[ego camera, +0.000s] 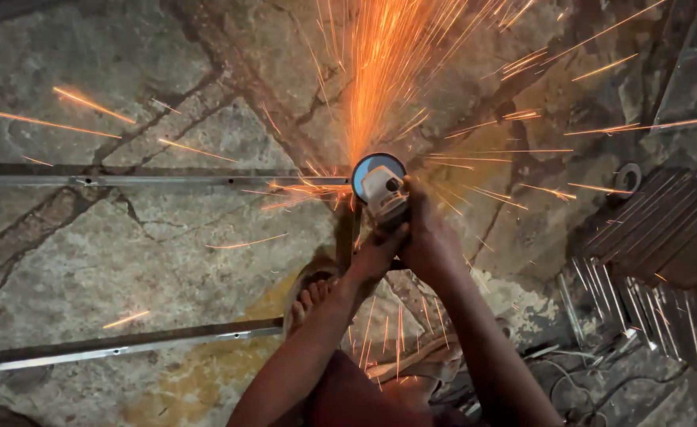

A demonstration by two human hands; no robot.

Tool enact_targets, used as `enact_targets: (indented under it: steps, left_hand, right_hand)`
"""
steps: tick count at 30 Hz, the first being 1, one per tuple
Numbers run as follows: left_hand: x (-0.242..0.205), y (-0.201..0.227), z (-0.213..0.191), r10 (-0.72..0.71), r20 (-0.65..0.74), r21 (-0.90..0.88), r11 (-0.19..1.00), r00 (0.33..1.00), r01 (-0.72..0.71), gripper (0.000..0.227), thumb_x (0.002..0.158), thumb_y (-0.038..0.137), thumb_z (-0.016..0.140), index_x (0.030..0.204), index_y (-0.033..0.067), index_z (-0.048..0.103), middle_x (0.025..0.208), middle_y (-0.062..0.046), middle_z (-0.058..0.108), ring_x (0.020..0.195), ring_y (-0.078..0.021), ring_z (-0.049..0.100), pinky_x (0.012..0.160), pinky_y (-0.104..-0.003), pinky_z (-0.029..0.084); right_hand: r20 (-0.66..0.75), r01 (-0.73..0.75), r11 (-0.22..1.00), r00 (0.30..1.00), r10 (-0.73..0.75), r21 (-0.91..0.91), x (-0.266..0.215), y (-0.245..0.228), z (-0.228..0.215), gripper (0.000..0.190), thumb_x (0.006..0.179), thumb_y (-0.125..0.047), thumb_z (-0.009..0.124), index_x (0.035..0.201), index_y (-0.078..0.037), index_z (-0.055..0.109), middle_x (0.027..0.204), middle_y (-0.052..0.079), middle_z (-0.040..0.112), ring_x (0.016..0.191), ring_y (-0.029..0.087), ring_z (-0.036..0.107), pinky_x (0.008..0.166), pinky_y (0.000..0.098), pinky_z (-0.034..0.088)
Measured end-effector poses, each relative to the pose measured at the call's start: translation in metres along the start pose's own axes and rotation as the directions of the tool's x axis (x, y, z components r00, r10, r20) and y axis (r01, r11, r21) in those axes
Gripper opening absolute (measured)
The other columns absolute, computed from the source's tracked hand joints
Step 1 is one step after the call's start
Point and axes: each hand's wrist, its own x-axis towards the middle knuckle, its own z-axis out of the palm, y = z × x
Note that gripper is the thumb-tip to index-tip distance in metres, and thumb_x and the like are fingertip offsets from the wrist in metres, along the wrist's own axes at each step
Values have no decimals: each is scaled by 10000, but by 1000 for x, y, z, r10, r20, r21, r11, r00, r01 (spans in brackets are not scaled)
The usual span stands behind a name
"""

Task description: Using an angle grinder to smooth or cut rectangular metal frames in a workshop environment.

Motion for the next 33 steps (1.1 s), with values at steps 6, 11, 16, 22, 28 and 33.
enact_targets:
  steps: [6, 11, 16, 22, 28, 33]
  left_hand:
    - [-7, 11, 6, 15, -2, 52, 999, 1000, -15, 534, 965, 466, 643, 1404, 166, 590, 1223, -33, 712, 1068, -185, 705, 833, -430, 639]
    - [-9, 7, 3, 29, -63, 3, 1000, 998, -29, 549, 955, 462, 653, 1385, 123, 613, 1204, -46, 708, 1061, -209, 695, 795, -435, 635]
    - [-20, 20, 18, -40, -57, 71, 996, 998, 44, 542, 941, 471, 664, 1371, 144, 614, 1228, -31, 707, 1077, -186, 690, 787, -430, 632]
    - [-10, 11, 11, -51, -82, 76, 995, 995, 57, 561, 918, 472, 679, 1358, 131, 606, 1218, -67, 702, 1045, -228, 697, 751, -422, 649]
    - [-9, 10, 0, 50, -93, 61, 997, 994, -44, 548, 968, 431, 716, 1355, 52, 635, 1241, -112, 708, 1072, -241, 700, 783, -440, 658]
    - [-16, 15, 11, -18, -52, 38, 999, 998, 20, 562, 894, 429, 692, 1370, 151, 582, 1234, -4, 693, 1074, -178, 695, 761, -440, 654]
  right_hand:
    - [122, -116, 993, 986, 116, -6, 0, 0, 0, 911, 826, -134, 702, 1581, -145, 193, 1115, 278, 690, 978, 522, 654, 750, 602, 503]
    - [10, 30, 996, 999, -31, 84, -6, -4, -3, 799, 848, -64, 699, 1541, -166, 315, 1224, 292, 676, 1054, 509, 666, 791, 554, 550]
    - [148, -249, 929, 965, 215, 273, -14, -32, -25, 830, 812, -132, 700, 1533, -156, 291, 1141, 206, 723, 991, 402, 730, 762, 485, 576]
    - [103, -248, 929, 968, 228, 273, -6, -9, -9, 812, 804, -98, 728, 1511, -170, 335, 1138, 226, 713, 1019, 394, 720, 772, 462, 571]
    - [163, -236, 895, 969, 186, 380, -4, -19, -8, 766, 869, -141, 701, 1525, -157, 306, 1148, 222, 718, 1027, 391, 730, 803, 456, 577]
    - [29, -153, 962, 988, 150, 227, -16, -9, -3, 859, 768, -63, 726, 1518, -114, 309, 1220, 272, 678, 1078, 443, 677, 818, 478, 550]
